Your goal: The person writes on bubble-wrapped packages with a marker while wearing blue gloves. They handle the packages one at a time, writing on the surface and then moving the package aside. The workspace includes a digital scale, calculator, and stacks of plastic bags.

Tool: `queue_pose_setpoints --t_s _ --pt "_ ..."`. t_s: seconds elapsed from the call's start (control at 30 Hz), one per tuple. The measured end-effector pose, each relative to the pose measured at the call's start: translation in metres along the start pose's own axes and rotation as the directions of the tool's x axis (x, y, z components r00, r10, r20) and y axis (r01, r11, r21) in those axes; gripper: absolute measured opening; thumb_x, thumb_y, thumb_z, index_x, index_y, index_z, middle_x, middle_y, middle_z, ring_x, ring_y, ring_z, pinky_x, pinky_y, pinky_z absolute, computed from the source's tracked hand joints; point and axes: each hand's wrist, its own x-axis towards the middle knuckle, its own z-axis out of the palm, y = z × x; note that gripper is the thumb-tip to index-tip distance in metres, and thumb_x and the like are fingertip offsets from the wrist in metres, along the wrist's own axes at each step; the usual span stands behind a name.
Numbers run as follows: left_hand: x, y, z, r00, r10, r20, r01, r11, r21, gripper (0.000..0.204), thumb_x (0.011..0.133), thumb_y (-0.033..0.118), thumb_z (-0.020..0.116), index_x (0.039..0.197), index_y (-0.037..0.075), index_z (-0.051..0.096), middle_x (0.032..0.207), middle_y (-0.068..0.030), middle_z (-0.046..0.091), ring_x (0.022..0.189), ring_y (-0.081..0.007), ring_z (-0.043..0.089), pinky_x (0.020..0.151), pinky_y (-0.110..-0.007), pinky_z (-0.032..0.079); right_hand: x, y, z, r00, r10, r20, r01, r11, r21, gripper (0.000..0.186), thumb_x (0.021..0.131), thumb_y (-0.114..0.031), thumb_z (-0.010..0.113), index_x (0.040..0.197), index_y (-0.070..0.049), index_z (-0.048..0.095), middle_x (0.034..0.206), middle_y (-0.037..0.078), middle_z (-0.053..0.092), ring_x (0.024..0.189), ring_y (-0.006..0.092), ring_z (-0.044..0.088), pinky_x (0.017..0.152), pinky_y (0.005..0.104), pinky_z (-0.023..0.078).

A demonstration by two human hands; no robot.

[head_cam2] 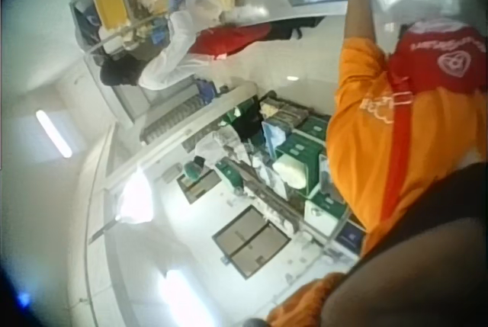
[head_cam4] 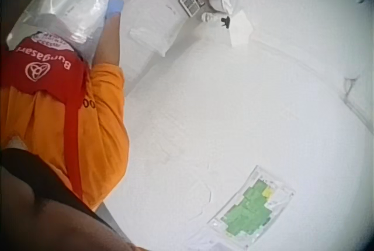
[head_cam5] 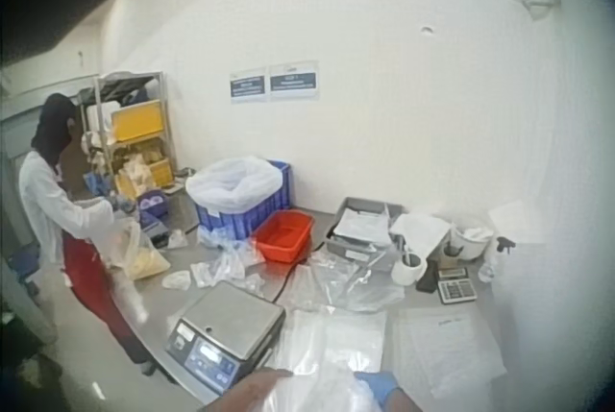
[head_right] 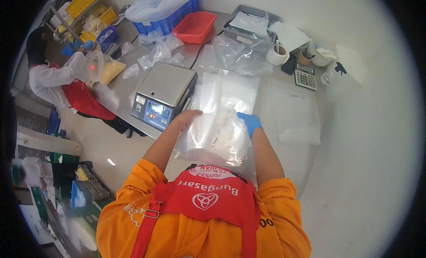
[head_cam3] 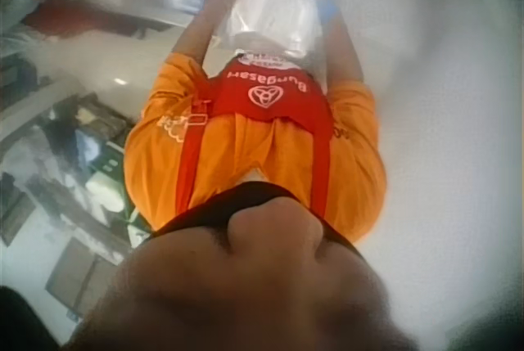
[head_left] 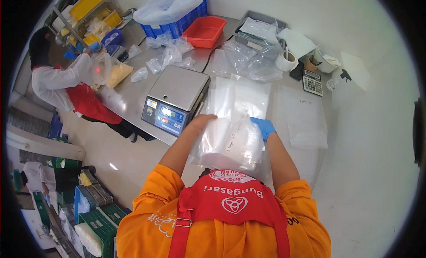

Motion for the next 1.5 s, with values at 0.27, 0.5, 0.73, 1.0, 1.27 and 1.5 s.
queue_pose_setpoints --t_s 0.27,0.5,0.73,1.0,1.27,1.5 --pt "-0.009 0.009 0.002 0.947 0.322 -0.02 -0.232 0.725 0.649 0.073 0.072 0.034 0.085 0.124 -0.012 0.063 0.119 -0.0239 0.071 0.107 -0.0292 0.071 0.093 -0.037 0.055 -0.037 -0.029 0.018 0.984 -0.15 0.099 0.163 0.512 -0.844 0.055 0.075 -0.03 0.087 0.107 0.012 0.071 0.097 0.023 0.074 0.089 0.0321 0.073 0.081 0.0429 0.059" --pt "-0.036 -0.013 0.039 0.953 0.087 0.291 0.032 0.924 -0.381 0.057 0.102 0.047 0.054 0.135 0.001 0.059 0.126 -0.0186 0.067 0.114 -0.0294 0.066 0.103 -0.04 0.051 -0.081 -0.004 0.058 0.933 -0.347 -0.093 0.291 0.882 -0.371 0.077 0.085 -0.046 0.078 0.137 0.007 0.055 0.132 0.022 0.064 0.122 0.0307 0.064 0.1 0.0406 0.052" --pt "-0.04 -0.006 0.086 0.957 0.245 0.157 -0.152 0.88 -0.45 0.064 0.103 0.057 0.05 0.134 0.001 0.056 0.132 -0.0133 0.063 0.125 -0.0272 0.059 0.107 -0.044 0.046 -0.122 -0.035 0.097 0.856 -0.453 0.251 0.466 0.885 0.007 0.059 0.087 -0.025 0.08 0.135 0.002 0.058 0.127 0.015 0.067 0.113 0.0242 0.066 0.094 0.038 0.054" --pt "-0.026 -0.019 0.077 0.915 0.356 -0.19 -0.367 0.93 -0.021 0.056 0.091 0.03 0.077 0.131 0.002 0.05 0.125 -0.0147 0.062 0.116 -0.023 0.059 0.102 -0.036 0.047 -0.058 0.006 0.06 0.957 -0.29 -0.027 0.278 0.936 -0.216 0.042 0.081 -0.008 0.076 0.12 0.004 0.068 0.101 0.015 0.074 0.085 0.0253 0.072 0.078 0.038 0.057" --pt "0.061 0.044 0.007 0.752 0.623 -0.216 -0.646 0.761 -0.054 0.084 0.09 0.037 0.078 0.154 0.0 0.038 0.155 -0.02 0.046 0.139 -0.0318 0.048 0.115 -0.04 0.037 -0.084 0.02 0.021 0.946 -0.199 0.256 0.258 0.941 -0.218 0.041 0.08 -0.005 0.074 0.119 0.004 0.069 0.105 0.012 0.073 0.091 0.0208 0.069 0.084 0.0346 0.055" --pt "0.066 0.07 0.03 0.947 0.306 0.1 -0.32 0.928 0.192 0.067 0.095 0.058 0.062 0.128 0.0 0.07 0.128 -0.0187 0.069 0.118 -0.0296 0.064 0.105 -0.038 0.046 -0.118 0.042 -0.012 0.964 -0.03 0.265 0.053 0.995 -0.081 0.048 0.078 -0.003 0.076 0.124 0.003 0.068 0.108 0.011 0.073 0.094 0.0224 0.069 0.087 0.0355 0.055"
